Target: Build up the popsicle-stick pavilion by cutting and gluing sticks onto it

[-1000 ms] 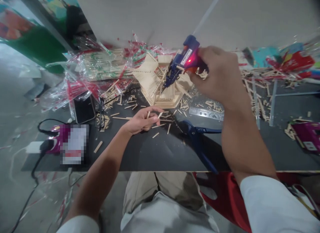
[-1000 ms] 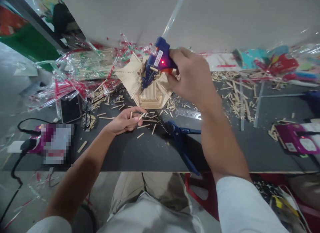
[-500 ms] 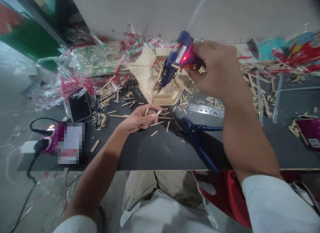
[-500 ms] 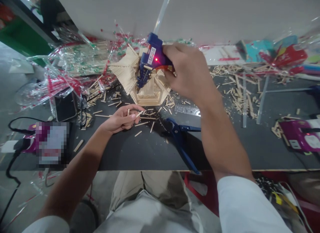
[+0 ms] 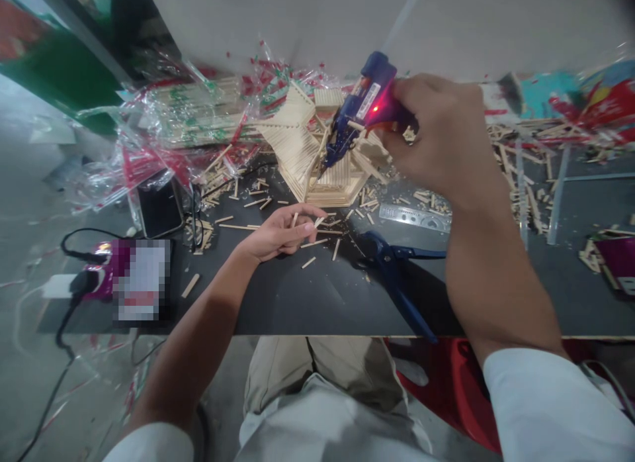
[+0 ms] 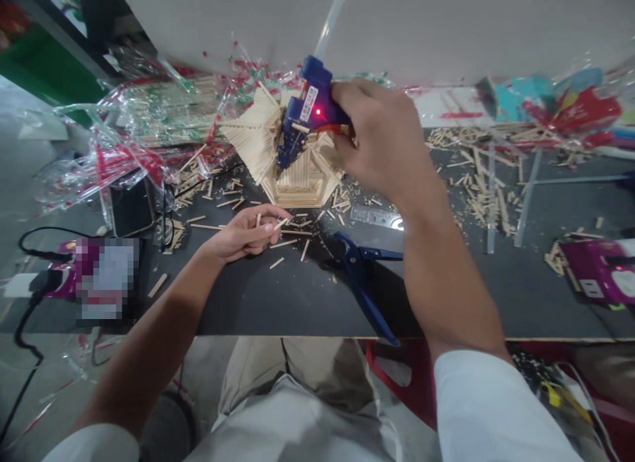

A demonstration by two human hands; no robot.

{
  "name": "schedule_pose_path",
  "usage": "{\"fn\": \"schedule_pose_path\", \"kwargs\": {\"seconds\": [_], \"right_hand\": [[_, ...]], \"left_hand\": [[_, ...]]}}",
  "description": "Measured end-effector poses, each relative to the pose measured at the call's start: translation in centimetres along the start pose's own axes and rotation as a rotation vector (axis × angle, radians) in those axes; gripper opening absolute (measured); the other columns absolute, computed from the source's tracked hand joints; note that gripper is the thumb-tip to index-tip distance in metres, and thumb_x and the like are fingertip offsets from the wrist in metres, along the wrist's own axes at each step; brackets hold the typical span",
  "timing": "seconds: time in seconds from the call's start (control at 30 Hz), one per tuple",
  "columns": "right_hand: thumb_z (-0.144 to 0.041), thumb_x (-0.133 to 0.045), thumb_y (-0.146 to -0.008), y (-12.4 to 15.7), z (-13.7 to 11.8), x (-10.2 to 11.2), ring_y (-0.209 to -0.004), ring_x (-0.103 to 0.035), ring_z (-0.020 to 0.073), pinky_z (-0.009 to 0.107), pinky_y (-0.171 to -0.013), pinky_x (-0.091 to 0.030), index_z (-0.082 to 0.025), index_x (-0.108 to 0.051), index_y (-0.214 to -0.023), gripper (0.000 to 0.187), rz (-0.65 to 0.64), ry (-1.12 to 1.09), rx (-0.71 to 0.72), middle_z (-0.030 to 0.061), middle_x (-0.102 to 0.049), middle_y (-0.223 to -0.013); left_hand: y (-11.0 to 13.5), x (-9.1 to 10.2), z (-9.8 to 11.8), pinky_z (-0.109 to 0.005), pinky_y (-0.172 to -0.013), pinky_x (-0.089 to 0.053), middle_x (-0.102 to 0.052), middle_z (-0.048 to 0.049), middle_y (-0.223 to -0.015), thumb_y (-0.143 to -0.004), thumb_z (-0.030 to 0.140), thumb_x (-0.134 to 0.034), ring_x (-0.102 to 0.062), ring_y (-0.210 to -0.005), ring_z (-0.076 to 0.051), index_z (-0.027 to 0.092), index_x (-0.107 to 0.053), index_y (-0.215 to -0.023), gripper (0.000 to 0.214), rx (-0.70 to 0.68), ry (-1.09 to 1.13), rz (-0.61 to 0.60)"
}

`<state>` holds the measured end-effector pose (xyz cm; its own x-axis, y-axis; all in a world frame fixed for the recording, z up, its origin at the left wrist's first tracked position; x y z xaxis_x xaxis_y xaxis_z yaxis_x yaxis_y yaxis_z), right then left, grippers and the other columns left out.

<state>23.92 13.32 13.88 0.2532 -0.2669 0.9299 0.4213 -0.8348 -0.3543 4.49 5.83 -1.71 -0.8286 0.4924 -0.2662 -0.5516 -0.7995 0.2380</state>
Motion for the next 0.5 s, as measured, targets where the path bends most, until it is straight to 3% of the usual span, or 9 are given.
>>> {"fn": "schedule_pose_path", "kwargs": {"seconds": [0.3,0.5], "right_hand": [[-0.021,-0.058,-0.098,-0.01,-0.08,0.09,-0.11,-0.069,0.0324,0.043,-0.092,-0.051,-0.012,-0.064,-0.143,0.046,0.021,0.028,-0.014,0.0173,-0.074,-0.13],[-0.021,-0.061,-0.095,-0.01,0.42,-0.05,-0.105,-0.07,0.0295,0.042,-0.089,-0.051,-0.016,-0.065,-0.136,0.042,0.083,-0.016,0.009,0.0148,-0.074,-0.126]], "left_hand": [[0.06,0.03,0.14,-0.024,-0.041,-0.02,-0.064,0.0006,-0.074,-0.086,0.05,-0.083,-0.027,-0.046,-0.003,0.019,-0.071,-0.126,0.052,0.0,-0.055,0.015],[0.0,-0.03,0.07,-0.022,-0.04,-0.02,-0.064,0.0019,-0.072,-0.087,0.049,-0.086,-0.027,-0.044,-0.002,0.017,-0.07,-0.124,0.051,-0.016,0.0,-0.015]]}}
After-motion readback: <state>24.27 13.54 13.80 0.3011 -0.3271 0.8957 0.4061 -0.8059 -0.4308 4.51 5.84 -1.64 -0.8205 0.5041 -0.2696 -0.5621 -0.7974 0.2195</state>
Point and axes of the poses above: each hand's wrist, its own y-axis away from the middle knuckle, its own x-axis out of the back of the hand, z = x × y, the point moved 7 cm from there along -y, towards the middle knuckle
